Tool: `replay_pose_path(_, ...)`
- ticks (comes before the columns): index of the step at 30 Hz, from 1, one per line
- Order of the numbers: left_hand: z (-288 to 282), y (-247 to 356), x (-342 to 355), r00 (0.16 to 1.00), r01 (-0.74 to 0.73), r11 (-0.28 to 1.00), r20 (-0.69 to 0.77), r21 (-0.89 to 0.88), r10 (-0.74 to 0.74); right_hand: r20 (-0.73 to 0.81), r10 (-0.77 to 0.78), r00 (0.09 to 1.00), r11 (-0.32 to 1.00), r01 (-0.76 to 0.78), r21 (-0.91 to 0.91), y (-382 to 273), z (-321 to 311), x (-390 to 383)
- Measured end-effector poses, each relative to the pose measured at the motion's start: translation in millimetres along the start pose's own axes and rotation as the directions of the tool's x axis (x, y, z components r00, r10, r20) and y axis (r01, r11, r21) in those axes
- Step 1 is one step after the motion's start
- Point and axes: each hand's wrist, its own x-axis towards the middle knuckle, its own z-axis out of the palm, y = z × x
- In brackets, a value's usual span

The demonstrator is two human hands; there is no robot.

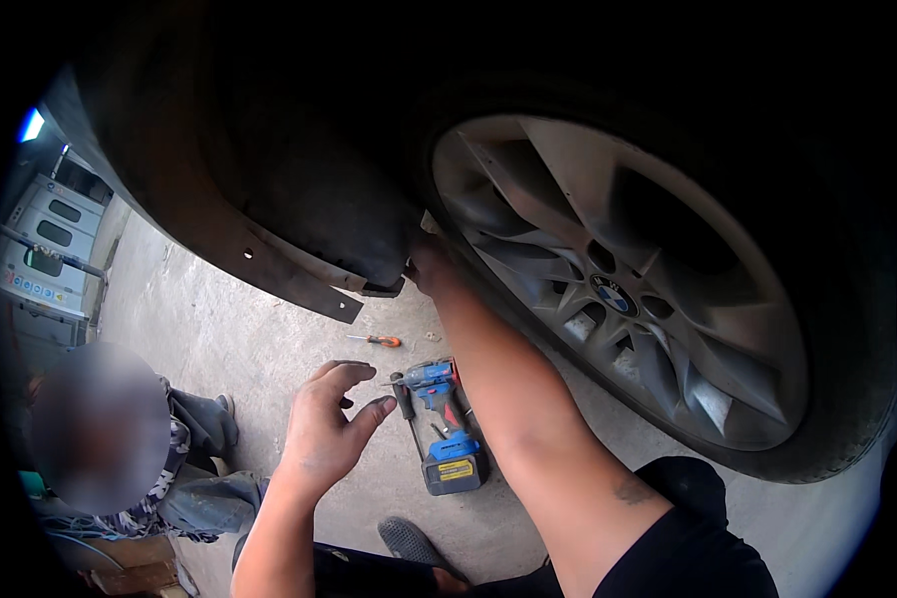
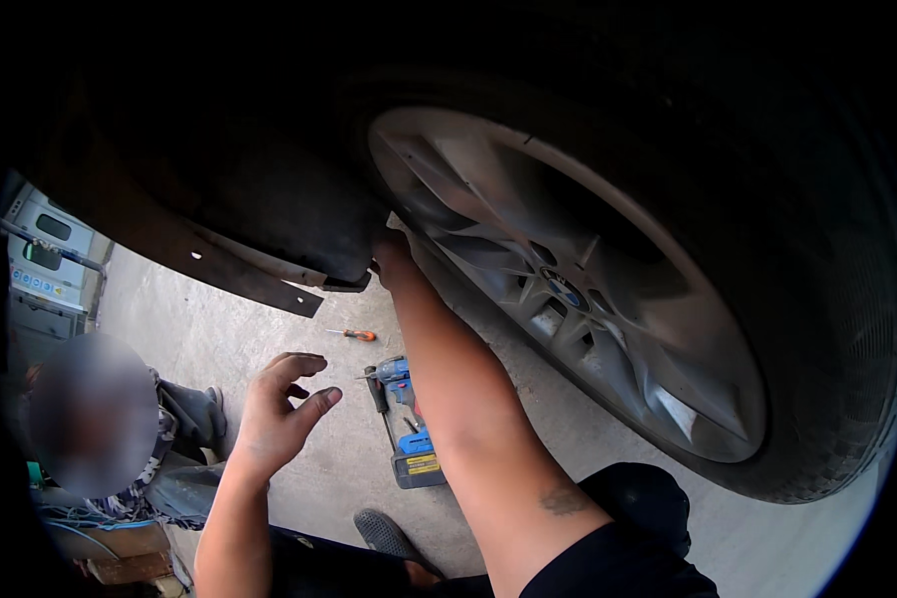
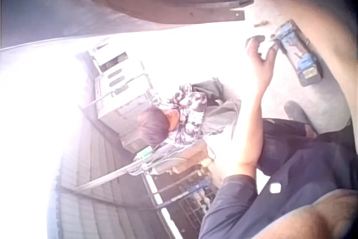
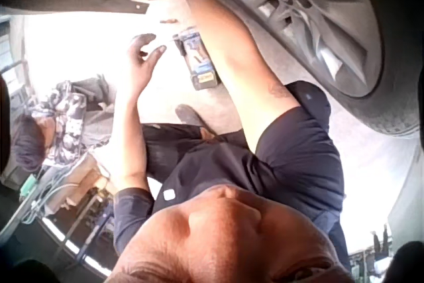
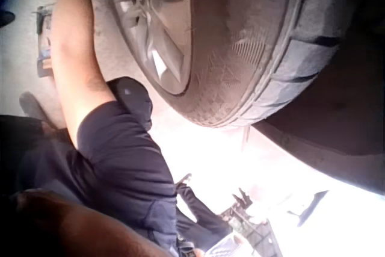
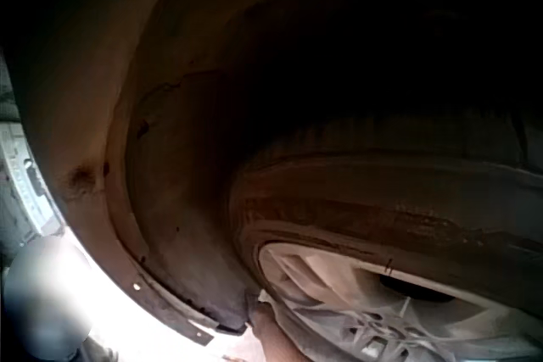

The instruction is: The person aligns and secures a black plastic trim piece along the front wheel arch of a white car. They use a cordless impact driver to fasten screws and a screwdriver to adjust the fit, ensuring the trim is flush with the bumper.

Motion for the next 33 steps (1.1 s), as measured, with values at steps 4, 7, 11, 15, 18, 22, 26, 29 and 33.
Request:
replay_pose_path(4, 12, 0, 25, 0.992, 0.105, 0.981, -0.054, -0.164, -0.115, -0.037, 0.016, 0.999, 0.988, -0.010, 0.154, 15, 10, 2)
replay_pose_path(7, 33, 6, 40, 0.990, 0.119, 0.970, -0.050, -0.212, -0.132, -0.160, -0.061, 0.985, 0.962, 0.101, 0.255, 24, 10, 30)
replay_pose_path(11, 56, 4, 58, 0.989, 0.087, 0.982, -0.102, -0.165, -0.105, -0.370, -0.233, 0.900, 0.965, 0.261, 0.027, 14, 19, 69)
replay_pose_path(15, 64, -13, 59, 0.997, 0.076, 0.995, -0.002, -0.070, -0.077, -0.551, -0.409, 0.727, 0.902, 0.231, -0.364, 21, 34, 60)
replay_pose_path(18, 50, 0, 47, 0.995, -0.005, 1.000, 0.100, -0.030, 0.008, -0.494, -0.477, 0.727, 0.878, 0.372, -0.299, 21, 36, 41)
replay_pose_path(22, 36, -10, 27, 0.930, 0.057, 0.979, 0.347, 0.194, -0.123, -0.527, -0.314, 0.790, 0.949, 0.269, -0.163, 11, 49, 21)
replay_pose_path(26, 16, -18, 21, 0.860, 0.048, 0.897, 0.439, 0.438, -0.260, -0.365, -0.502, 0.784, 0.854, 0.382, -0.354, 12, 10, 43)
replay_pose_path(29, -8, -41, 17, 0.939, 0.020, 0.855, 0.284, 0.518, -0.194, -0.284, -0.664, 0.692, 0.716, 0.478, -0.509, 30, -24, 30)
replay_pose_path(33, -44, -58, -2, 0.949, 0.115, 0.821, 0.181, 0.559, -0.257, -0.048, -0.654, 0.755, 0.306, 0.206, -0.929, 108, -31, -42)
